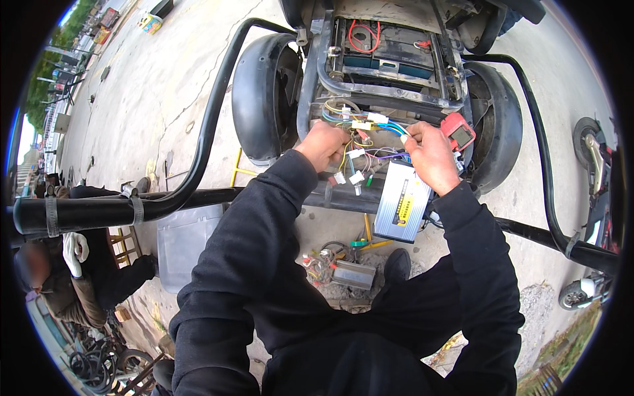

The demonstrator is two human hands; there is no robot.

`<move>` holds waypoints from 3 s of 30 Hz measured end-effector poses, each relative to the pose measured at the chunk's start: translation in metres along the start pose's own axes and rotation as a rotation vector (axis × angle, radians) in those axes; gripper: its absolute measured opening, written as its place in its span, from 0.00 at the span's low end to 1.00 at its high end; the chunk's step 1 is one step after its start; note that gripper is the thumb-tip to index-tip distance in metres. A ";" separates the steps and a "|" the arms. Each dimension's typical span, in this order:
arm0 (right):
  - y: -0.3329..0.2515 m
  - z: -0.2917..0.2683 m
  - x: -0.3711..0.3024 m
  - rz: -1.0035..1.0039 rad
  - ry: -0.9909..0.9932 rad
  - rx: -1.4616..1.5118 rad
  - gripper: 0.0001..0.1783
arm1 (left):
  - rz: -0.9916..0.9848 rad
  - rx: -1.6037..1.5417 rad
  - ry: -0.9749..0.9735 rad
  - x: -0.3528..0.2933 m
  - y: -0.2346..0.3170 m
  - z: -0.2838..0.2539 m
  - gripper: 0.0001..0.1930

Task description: The person sits on the ground and works on the exposed wiring of a mobility scooter. They use shears to cut wires, strip insulation, and connect wires to a silver control box and other connectors.

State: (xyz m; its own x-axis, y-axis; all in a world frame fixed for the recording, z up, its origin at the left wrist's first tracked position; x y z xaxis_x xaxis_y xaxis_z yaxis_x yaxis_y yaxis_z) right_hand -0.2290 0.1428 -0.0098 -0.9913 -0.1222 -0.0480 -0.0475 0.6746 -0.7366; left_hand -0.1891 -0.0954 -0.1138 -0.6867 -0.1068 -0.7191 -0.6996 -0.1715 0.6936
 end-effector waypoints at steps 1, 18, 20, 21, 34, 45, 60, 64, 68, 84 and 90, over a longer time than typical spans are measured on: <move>0.000 -0.001 0.001 0.000 0.001 -0.001 0.12 | -0.025 -0.033 -0.018 0.001 -0.003 0.001 0.06; 0.003 0.001 0.002 0.007 -0.043 0.030 0.11 | -0.093 0.229 -0.125 -0.007 -0.002 -0.002 0.04; 0.003 0.001 0.002 0.011 -0.045 0.045 0.11 | -0.093 0.254 -0.123 -0.012 -0.001 -0.006 0.05; 0.004 0.002 0.001 0.022 -0.048 0.054 0.11 | -0.101 0.276 -0.119 -0.014 -0.002 -0.010 0.06; -0.001 0.000 0.001 -0.010 -0.036 0.006 0.11 | -0.131 0.187 -0.086 -0.003 -0.007 -0.007 0.06; -0.005 0.002 -0.001 -0.039 -0.018 -0.010 0.10 | -0.063 0.037 0.022 0.031 -0.015 -0.011 0.07; -0.004 0.001 -0.002 -0.055 -0.013 -0.013 0.12 | 0.028 0.544 -0.215 -0.009 0.021 -0.004 0.15; -0.006 0.000 -0.004 -0.078 -0.003 -0.009 0.11 | 0.034 0.532 -0.206 -0.012 0.025 -0.007 0.08; -0.007 0.001 -0.004 -0.072 -0.011 0.001 0.11 | 0.037 0.436 -0.086 -0.002 0.015 -0.010 0.11; -0.010 0.001 -0.006 -0.085 0.002 -0.006 0.09 | 0.207 0.606 -0.231 -0.009 0.026 -0.004 0.19; -0.012 0.001 -0.005 -0.115 0.025 -0.010 0.08 | 0.111 0.514 -0.179 -0.008 0.019 0.002 0.20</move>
State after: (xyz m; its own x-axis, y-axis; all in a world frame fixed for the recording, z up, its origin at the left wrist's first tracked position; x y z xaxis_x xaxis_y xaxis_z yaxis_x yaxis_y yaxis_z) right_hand -0.2231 0.1351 -0.0015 -0.9820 -0.1814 0.0536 -0.1626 0.6645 -0.7294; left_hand -0.1972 -0.0961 -0.0953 -0.7531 0.0790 -0.6532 -0.5967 0.3361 0.7287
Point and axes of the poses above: each hand's wrist, its own x-axis towards the middle knuckle, its own z-axis out of the palm, y = z × x, the point moved 10 cm from there along x, towards the middle knuckle, and after that the axes turned 6 degrees about y, right-handed, at the moved point
